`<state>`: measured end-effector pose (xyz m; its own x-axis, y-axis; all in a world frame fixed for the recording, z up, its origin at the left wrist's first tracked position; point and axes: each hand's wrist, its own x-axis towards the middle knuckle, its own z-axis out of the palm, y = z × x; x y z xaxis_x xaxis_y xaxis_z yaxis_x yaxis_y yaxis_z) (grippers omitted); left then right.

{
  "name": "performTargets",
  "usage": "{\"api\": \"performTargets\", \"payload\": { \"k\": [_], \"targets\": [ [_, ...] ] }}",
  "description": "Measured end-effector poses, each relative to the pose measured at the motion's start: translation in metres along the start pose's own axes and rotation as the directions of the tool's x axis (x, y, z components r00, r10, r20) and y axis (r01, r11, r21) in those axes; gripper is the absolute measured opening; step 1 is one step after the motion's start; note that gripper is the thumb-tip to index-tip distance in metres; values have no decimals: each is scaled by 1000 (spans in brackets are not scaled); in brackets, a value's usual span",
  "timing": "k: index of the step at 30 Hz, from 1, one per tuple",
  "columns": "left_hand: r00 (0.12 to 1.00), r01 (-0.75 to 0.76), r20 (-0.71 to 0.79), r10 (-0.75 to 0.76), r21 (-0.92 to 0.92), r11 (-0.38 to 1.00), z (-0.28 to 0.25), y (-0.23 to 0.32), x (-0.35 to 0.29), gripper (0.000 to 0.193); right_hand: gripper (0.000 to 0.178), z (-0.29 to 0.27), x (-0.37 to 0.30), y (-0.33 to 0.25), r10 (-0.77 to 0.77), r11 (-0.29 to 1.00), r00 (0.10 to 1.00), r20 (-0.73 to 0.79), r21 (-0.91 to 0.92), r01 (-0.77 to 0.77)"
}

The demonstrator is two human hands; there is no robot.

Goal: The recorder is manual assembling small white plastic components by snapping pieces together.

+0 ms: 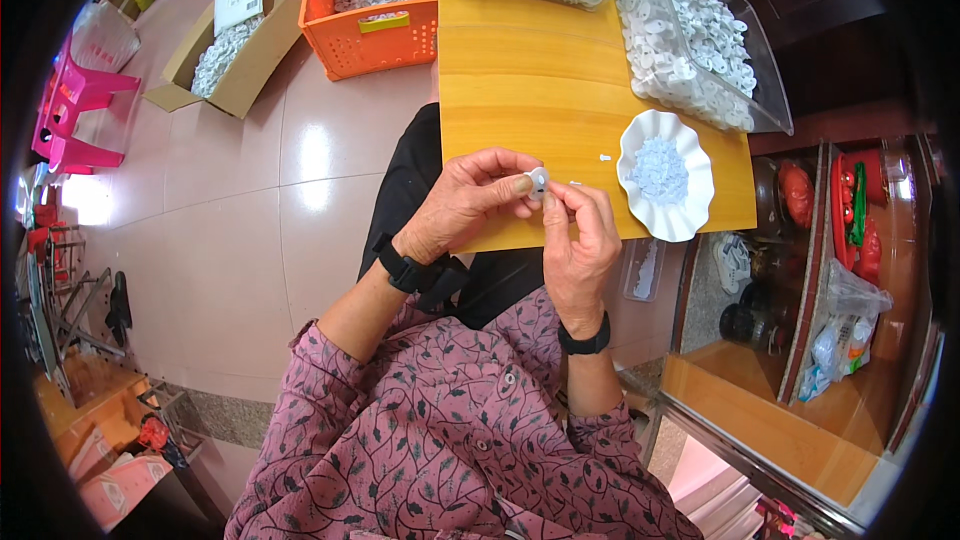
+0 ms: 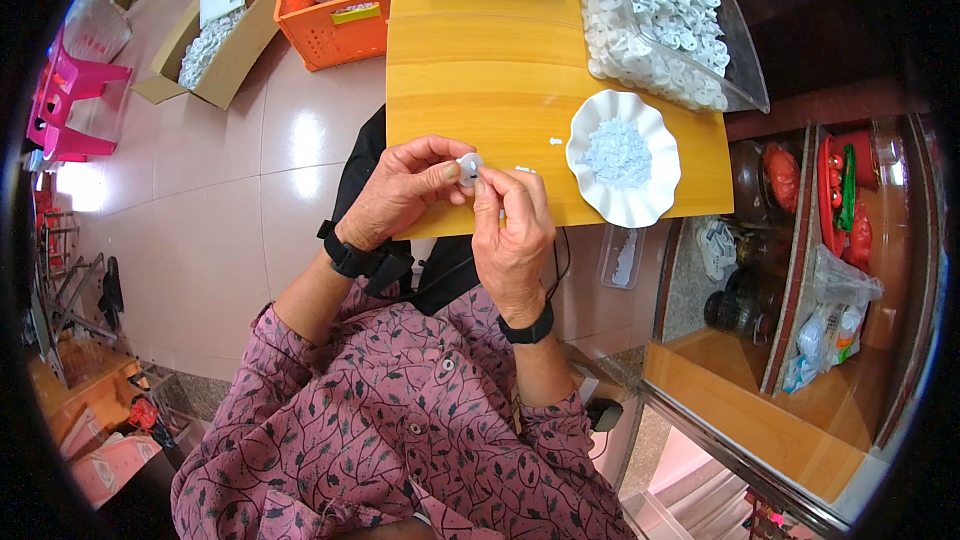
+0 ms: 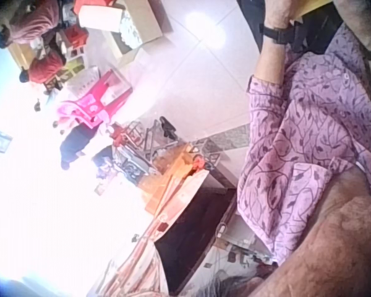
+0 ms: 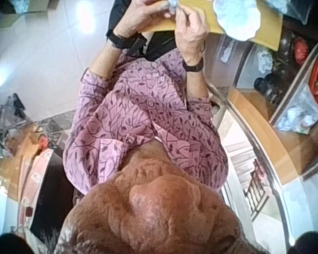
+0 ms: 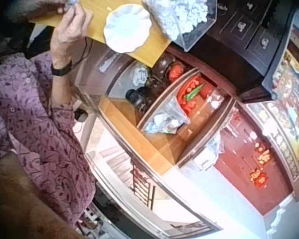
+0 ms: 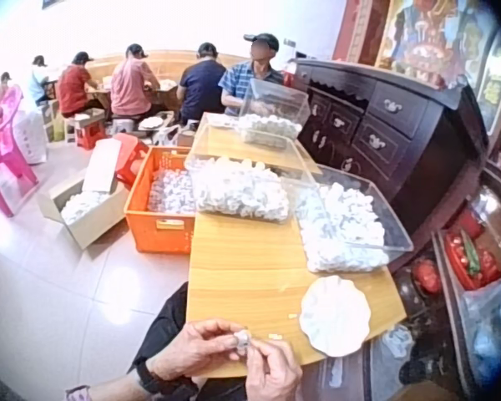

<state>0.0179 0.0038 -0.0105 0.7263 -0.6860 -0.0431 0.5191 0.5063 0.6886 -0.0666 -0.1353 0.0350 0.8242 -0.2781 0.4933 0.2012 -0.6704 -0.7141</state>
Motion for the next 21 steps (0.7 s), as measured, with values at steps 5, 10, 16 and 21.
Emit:
{"api": "performTargets", "payload": {
  "k": [5, 10, 16, 21],
  "targets": [
    [1000, -15, -4, 15, 25, 1000, 1, -1, -1, 25, 8, 4, 1, 1, 67, 995, 997, 22, 69, -69],
    [1000, -17, -20, 18, 36, 999, 6, 2, -1, 24, 9, 5, 2, 3, -22, 999, 1000, -3, -35, 22],
    [999, -11, -32, 12, 48, 999, 2, -1, -1, 25, 10, 8, 2, 2, -71, 995, 997, -10, -68, 70],
    [999, -26, -28, 28, 46, 999, 2, -3, -1, 24, 10, 7, 3, 2, -102, 991, 995, -7, -85, 101]
  ]
}}
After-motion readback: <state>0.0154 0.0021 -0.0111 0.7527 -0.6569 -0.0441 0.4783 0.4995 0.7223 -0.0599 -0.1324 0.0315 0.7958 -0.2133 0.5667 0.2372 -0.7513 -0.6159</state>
